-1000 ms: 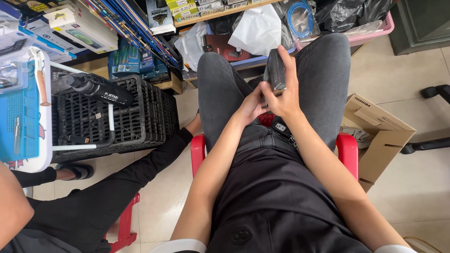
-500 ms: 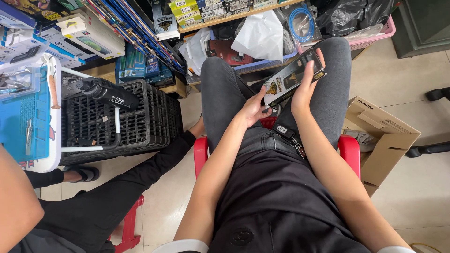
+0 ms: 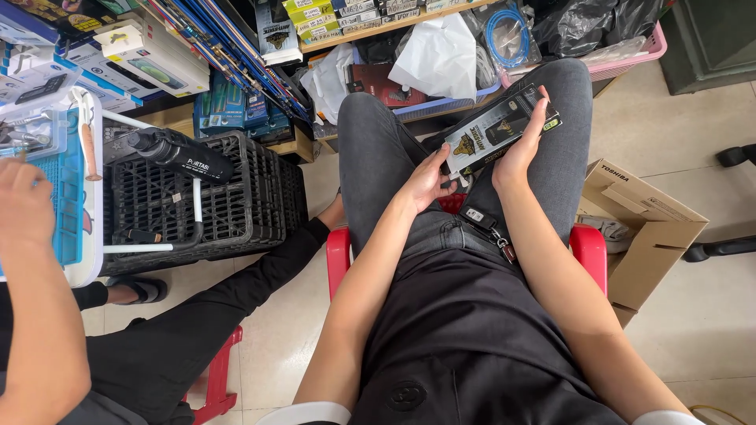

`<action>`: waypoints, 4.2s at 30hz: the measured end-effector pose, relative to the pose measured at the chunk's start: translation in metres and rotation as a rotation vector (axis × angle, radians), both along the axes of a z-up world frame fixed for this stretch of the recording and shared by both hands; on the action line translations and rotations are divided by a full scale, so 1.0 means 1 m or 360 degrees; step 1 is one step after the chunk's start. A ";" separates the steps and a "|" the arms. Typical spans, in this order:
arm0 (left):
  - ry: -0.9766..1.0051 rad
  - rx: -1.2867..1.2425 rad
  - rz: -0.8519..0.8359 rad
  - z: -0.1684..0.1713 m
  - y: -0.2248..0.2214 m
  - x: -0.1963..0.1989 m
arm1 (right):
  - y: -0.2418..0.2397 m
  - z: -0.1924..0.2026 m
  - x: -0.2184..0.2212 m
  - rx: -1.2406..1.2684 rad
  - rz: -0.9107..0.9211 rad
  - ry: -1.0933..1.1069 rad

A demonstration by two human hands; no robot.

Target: The person is removing screen protectors from their retail boxes and placing them into white protective sleeves while sitting in a repair shop.

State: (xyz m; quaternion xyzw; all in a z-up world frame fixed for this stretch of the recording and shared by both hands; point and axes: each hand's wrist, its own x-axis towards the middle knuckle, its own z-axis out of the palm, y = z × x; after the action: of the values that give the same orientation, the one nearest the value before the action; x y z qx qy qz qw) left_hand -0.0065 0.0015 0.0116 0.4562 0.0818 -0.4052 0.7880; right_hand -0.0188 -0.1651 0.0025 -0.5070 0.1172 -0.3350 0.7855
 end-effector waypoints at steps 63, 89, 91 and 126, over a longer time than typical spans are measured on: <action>-0.0297 0.0437 -0.0286 0.023 -0.004 -0.003 | -0.245 -0.171 -0.241 0.1218 -0.0329 0.1131; -0.0227 0.0571 0.0021 0.004 -0.008 -0.003 | -0.071 0.121 -0.084 -0.1810 0.0387 0.0269; -0.0235 0.0598 0.0036 -0.024 -0.006 0.004 | -0.033 0.124 -0.075 -0.2057 0.0616 0.0054; -0.0697 0.0450 0.0196 0.062 0.000 -0.038 | 0.053 0.067 -0.045 -0.0887 0.0261 0.0701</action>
State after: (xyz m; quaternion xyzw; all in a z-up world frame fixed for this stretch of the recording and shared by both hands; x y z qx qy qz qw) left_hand -0.0443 0.0011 0.0740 0.6327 -0.0072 -0.2328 0.7385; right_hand -0.0638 -0.1120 0.0697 -0.7693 0.1467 -0.1728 0.5974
